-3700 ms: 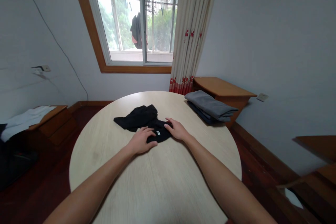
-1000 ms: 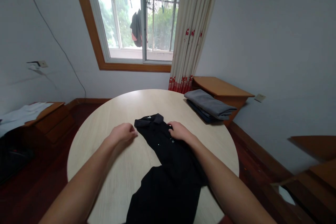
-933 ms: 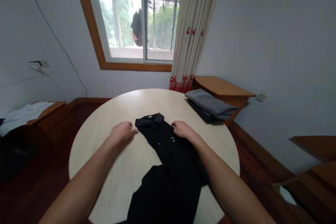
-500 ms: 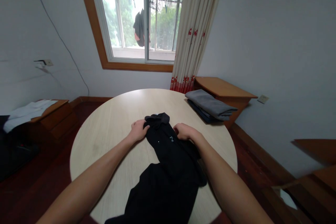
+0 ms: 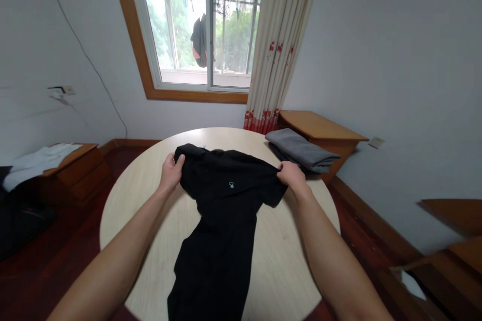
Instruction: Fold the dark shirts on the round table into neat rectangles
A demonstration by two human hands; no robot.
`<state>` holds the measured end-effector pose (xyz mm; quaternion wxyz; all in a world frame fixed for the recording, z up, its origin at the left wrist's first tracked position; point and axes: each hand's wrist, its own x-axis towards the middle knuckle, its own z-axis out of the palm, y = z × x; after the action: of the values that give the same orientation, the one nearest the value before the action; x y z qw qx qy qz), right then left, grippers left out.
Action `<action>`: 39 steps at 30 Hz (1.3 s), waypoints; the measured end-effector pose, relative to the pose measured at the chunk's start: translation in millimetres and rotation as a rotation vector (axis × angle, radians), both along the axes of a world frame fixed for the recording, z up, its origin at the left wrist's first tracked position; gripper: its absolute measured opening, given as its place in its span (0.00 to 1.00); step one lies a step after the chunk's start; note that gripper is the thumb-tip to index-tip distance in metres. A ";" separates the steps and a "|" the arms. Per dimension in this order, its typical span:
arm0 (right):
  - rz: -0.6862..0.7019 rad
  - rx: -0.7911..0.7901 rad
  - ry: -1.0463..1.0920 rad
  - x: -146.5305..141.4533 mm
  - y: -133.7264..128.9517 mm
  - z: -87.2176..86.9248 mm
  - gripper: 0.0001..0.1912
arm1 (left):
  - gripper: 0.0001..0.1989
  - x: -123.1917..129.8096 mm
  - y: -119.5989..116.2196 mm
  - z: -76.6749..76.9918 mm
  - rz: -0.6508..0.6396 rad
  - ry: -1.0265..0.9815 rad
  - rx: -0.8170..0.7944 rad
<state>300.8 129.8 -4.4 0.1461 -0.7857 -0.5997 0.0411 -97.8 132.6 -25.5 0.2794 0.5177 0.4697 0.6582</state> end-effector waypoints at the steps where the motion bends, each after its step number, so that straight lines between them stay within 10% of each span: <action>1: 0.026 -0.037 -0.012 -1.0 1.3 -2.4 0.17 | 0.20 5.0 -4.9 1.5 -0.038 0.070 0.018; 11: 0.613 0.209 0.280 -52.8 1.7 -20.3 0.33 | 0.07 56.8 -70.1 30.7 -0.742 0.599 0.191; 18: 0.807 -0.012 0.435 -60.8 0.1 -23.2 0.28 | 0.10 31.7 -54.2 29.8 -0.526 0.619 0.178; 22: 0.825 -0.109 0.536 -69.1 -0.9 -26.9 0.33 | 0.10 31.1 -52.7 28.7 -0.515 0.585 0.171; 29: 0.847 0.023 0.540 -80.4 -5.2 -24.3 0.03 | 0.11 29.3 -50.6 28.8 -0.476 0.631 0.204; 39: 0.336 0.617 0.624 -55.1 -7.7 -5.2 0.06 | 0.13 14.5 -33.9 13.9 -0.494 0.914 -0.190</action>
<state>245.7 122.1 -9.7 0.5374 -0.5477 -0.6303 0.1183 -83.3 98.7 -11.6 0.2385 0.8198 0.4650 0.2343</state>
